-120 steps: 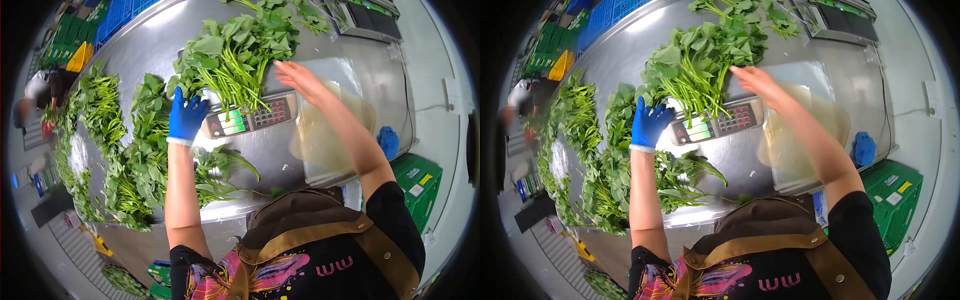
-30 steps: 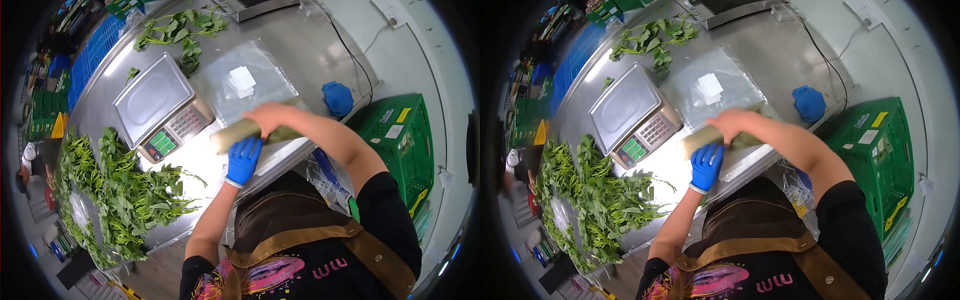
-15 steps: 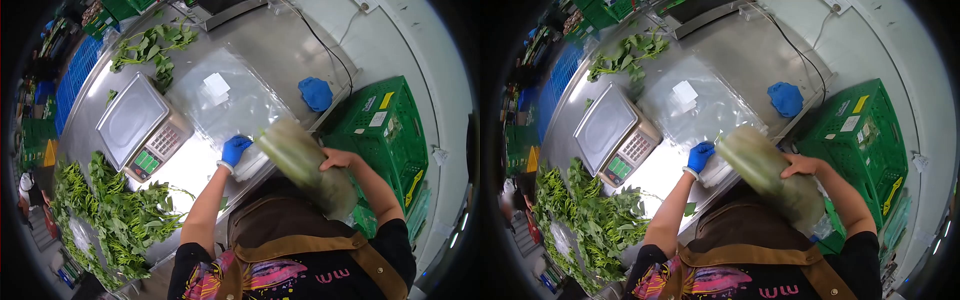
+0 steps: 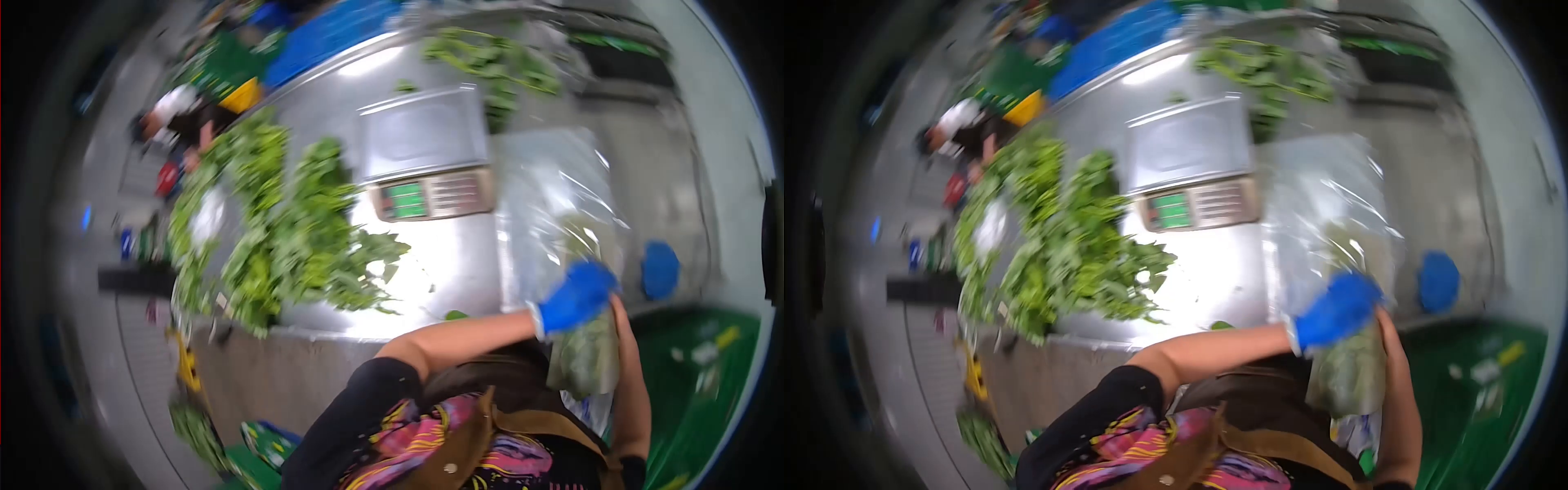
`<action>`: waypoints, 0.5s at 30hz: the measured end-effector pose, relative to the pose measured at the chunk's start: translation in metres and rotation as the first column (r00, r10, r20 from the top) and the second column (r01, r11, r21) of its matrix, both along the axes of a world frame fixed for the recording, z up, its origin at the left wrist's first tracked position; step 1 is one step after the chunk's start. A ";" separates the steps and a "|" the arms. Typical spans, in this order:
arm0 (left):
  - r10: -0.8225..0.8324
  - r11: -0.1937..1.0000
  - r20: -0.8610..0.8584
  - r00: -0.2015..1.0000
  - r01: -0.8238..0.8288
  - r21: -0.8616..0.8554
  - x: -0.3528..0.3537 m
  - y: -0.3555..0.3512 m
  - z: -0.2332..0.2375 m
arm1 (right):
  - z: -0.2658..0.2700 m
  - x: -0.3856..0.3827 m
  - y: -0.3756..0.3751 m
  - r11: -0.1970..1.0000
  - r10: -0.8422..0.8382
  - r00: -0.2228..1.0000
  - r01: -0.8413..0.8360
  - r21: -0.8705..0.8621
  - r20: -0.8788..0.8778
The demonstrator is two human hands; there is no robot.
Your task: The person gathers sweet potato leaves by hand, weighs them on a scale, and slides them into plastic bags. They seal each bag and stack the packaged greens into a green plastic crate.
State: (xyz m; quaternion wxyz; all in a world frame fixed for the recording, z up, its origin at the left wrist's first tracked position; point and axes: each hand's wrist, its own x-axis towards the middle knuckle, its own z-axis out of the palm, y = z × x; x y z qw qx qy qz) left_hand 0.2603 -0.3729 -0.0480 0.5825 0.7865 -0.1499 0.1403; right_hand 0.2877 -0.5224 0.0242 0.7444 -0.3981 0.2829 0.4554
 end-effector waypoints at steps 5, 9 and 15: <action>0.167 0.959 0.115 0.979 -0.188 0.213 0.013 0.050 0.025 | 0.003 -0.012 0.019 0.994 0.070 0.987 -0.081 0.074 0.143; -0.025 0.976 0.049 0.998 0.014 0.216 -0.009 0.048 0.060 | -0.001 -0.014 0.036 0.992 0.122 0.985 -0.122 -0.006 0.120; 0.339 0.930 0.015 0.941 -0.333 -0.155 -0.031 0.064 0.034 | -0.077 0.011 0.009 0.999 0.050 0.972 -0.050 -0.007 0.229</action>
